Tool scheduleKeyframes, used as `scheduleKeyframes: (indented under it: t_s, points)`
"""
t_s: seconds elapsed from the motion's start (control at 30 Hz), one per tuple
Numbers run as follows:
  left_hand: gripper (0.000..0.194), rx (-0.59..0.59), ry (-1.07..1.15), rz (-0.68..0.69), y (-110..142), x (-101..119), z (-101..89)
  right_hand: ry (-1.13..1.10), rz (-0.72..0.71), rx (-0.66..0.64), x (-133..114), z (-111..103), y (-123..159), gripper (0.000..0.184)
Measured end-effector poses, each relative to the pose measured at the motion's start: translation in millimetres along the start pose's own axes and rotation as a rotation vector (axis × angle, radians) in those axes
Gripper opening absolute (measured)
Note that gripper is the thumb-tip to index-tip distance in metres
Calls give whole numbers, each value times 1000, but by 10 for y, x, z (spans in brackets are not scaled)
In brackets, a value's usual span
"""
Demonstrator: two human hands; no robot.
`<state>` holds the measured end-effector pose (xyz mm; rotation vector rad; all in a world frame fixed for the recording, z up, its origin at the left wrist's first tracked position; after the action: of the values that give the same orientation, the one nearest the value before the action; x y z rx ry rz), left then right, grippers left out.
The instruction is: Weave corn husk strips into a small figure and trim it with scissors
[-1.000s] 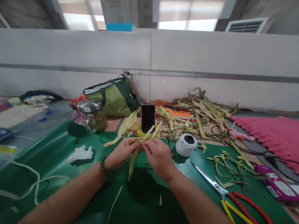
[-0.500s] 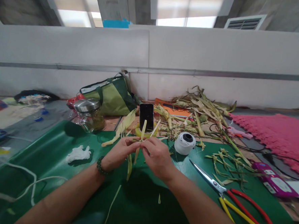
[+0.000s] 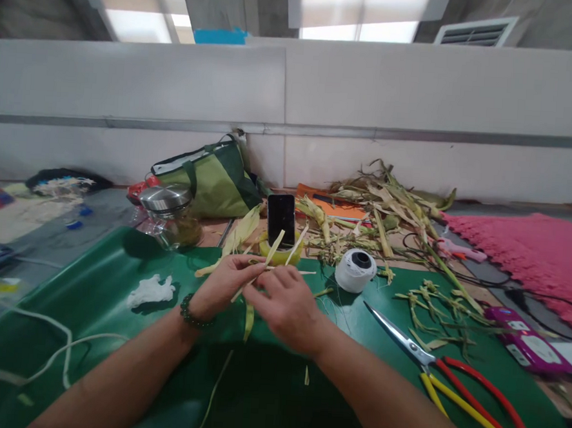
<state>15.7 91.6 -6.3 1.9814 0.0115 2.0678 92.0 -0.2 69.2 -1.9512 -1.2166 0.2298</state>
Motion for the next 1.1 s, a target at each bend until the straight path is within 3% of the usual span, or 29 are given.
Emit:
scheduleKeyframes:
  t_s: [0.07,0.17,0.27,0.37,0.43,0.5,0.6,0.77,0.83,0.97,1.1]
  points:
    - [27,-5,6,-3,2,-17,27,33,-68,-30,-118,47,-32,29]
    - [24,-39,-10,2,30,-9,109,40,-34,-34,-103,107,-12,28]
    - [19,-41,-45,54,63,56,139,-132,44,45,-2,103,39,21]
    - [19,-45,-72,81,75,86,132,-478,325,142,318,137,148,10]
    - [21,-73,-86,67,77,73,141,-701,553,150,547,232,263,8]
    - [25,-99,-90,46,81,58,149,-861,662,122,672,287,325,12]
    - [28,-120,-85,17,83,45,159,-865,530,24,647,205,239,19]
    - [20,-37,10,23,39,5,117,-254,-8,-64,89,-34,-24,21]
    - [22,-17,102,-16,21,-83,132,-97,-109,-65,-90,-15,-57,21]
    - [25,-6,150,-3,33,-145,187,-82,-81,-6,-78,28,-14,21]
    - [23,100,34,138,76,-22,80,-260,182,139,249,-5,125,17]
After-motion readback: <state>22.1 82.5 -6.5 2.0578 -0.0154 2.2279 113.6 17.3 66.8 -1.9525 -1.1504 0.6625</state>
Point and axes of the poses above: each hand's wrist, its own y-axis away from the middle knuckle, its own z-axis out of the palm, x = y × z, the point moved 10 cm from there along -y, towards the middle knuckle, and after that the axes turned 9 degrees about -z, right-handed, at the moved point
